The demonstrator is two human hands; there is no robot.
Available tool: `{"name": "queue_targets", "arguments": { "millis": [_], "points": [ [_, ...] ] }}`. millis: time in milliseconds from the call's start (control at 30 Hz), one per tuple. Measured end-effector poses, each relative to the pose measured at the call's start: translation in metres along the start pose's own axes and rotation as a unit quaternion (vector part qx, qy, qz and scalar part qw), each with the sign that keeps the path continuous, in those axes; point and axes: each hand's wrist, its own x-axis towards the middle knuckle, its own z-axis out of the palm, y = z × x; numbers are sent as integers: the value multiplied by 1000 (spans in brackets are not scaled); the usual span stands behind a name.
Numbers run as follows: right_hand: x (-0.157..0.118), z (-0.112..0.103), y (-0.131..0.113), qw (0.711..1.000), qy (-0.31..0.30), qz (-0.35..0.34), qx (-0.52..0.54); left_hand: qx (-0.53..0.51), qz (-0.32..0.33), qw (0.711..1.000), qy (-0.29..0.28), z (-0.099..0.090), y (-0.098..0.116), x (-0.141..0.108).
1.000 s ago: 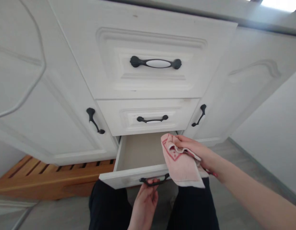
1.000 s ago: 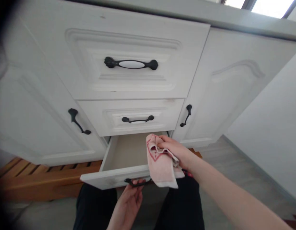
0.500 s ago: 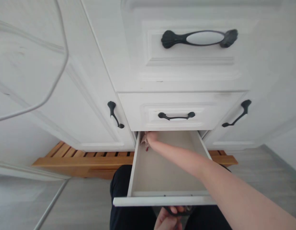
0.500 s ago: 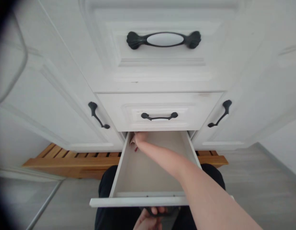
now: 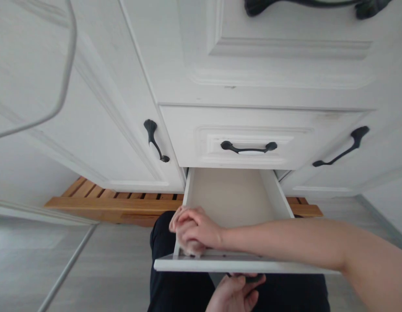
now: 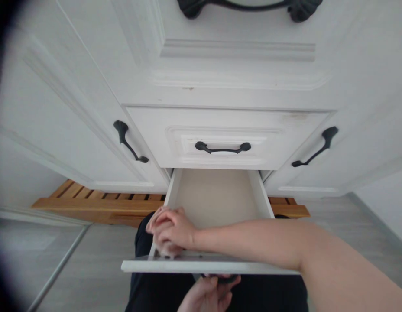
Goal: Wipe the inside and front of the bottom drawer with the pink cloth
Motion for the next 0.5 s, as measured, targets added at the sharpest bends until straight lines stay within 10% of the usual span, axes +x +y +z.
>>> {"name": "queue_targets", "arguments": {
  "millis": [233,367,500],
  "points": [
    [-23,-77,-41,936,-309,116,-120,119,-18,992,41,-7,7,12],
    [13,-114,-48,941,-154,33,-299,168,32,983,68,-12,2,16],
    [80,-116,-39,968,-22,4,-251,160,62,983,62,-14,-3,16]
  ]
}}
